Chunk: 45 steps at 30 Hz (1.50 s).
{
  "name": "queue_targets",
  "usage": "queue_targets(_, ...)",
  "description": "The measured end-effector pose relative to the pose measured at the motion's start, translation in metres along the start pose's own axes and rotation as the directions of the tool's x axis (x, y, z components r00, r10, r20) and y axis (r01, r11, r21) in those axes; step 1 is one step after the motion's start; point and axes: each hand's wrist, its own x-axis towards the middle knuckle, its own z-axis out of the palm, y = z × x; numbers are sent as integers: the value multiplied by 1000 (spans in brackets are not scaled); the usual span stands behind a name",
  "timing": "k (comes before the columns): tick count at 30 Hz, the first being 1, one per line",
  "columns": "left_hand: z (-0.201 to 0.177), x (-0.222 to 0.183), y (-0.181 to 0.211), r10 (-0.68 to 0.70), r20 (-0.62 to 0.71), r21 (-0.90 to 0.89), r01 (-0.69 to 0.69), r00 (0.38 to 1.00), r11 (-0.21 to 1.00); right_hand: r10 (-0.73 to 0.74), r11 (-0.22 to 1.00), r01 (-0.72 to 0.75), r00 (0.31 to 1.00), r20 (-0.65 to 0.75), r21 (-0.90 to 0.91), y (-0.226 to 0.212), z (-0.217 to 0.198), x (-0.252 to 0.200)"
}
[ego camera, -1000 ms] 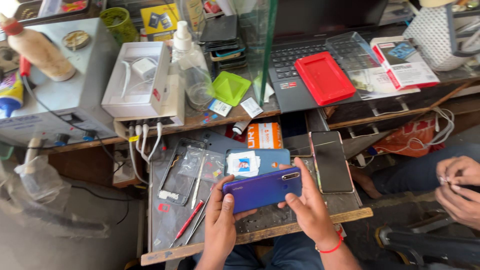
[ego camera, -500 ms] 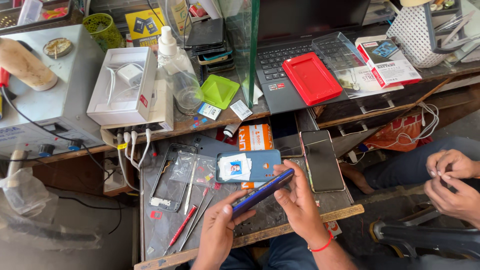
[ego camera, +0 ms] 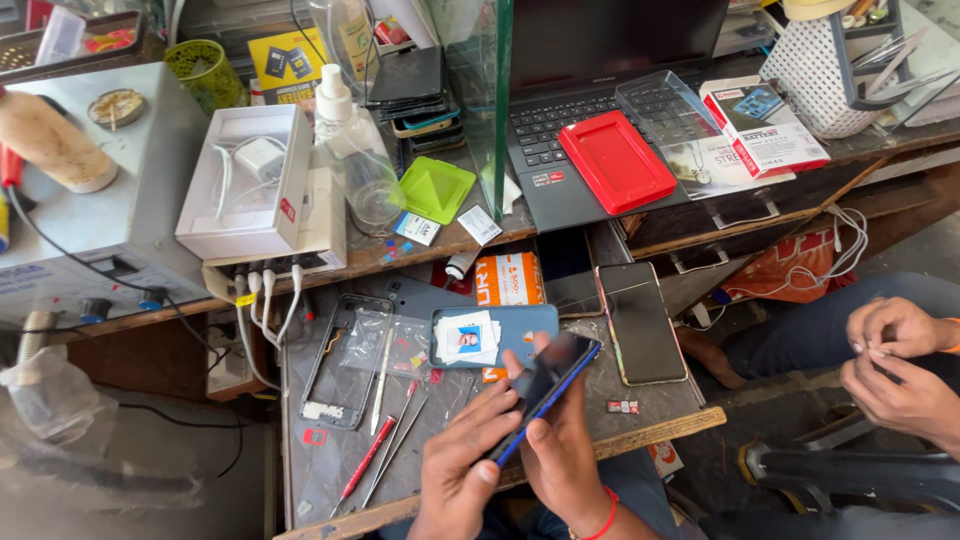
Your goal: The person uses a red screwdriver to manipulate the internal components of a disassembled smartphone. They then attach a blue back cover to the device and press along the edges to secure it.
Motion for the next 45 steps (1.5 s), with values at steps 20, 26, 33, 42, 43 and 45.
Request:
queue_targets(20, 48, 25, -92, 398, -12, 856, -197, 917, 479, 202, 964, -206, 979, 41, 166, 73, -144, 58)
queue_targets(26, 61, 26, -127, 322, -88, 876, -81, 943, 476, 128, 992, -130, 985, 113, 6, 78, -149, 61)
queue_targets(33, 51, 32, -91, 100, 7, 790, -67, 995, 610, 214, 942, -220, 976, 50, 254, 59, -128, 48)
queue_targets(42, 34, 71, 16, -201, 71, 574, 125, 977, 809, 258, 847, -248, 965, 45, 470, 0, -52, 19)
queue_targets(43, 35, 71, 15, -194, 70, 558, 122, 979, 821, 248, 874, -234, 968, 22, 426, -6, -47, 21)
queue_targets(45, 35, 70, 9, -176, 49, 533, 123, 983, 837, 243, 878, -242, 969, 50, 413, -10, -41, 25)
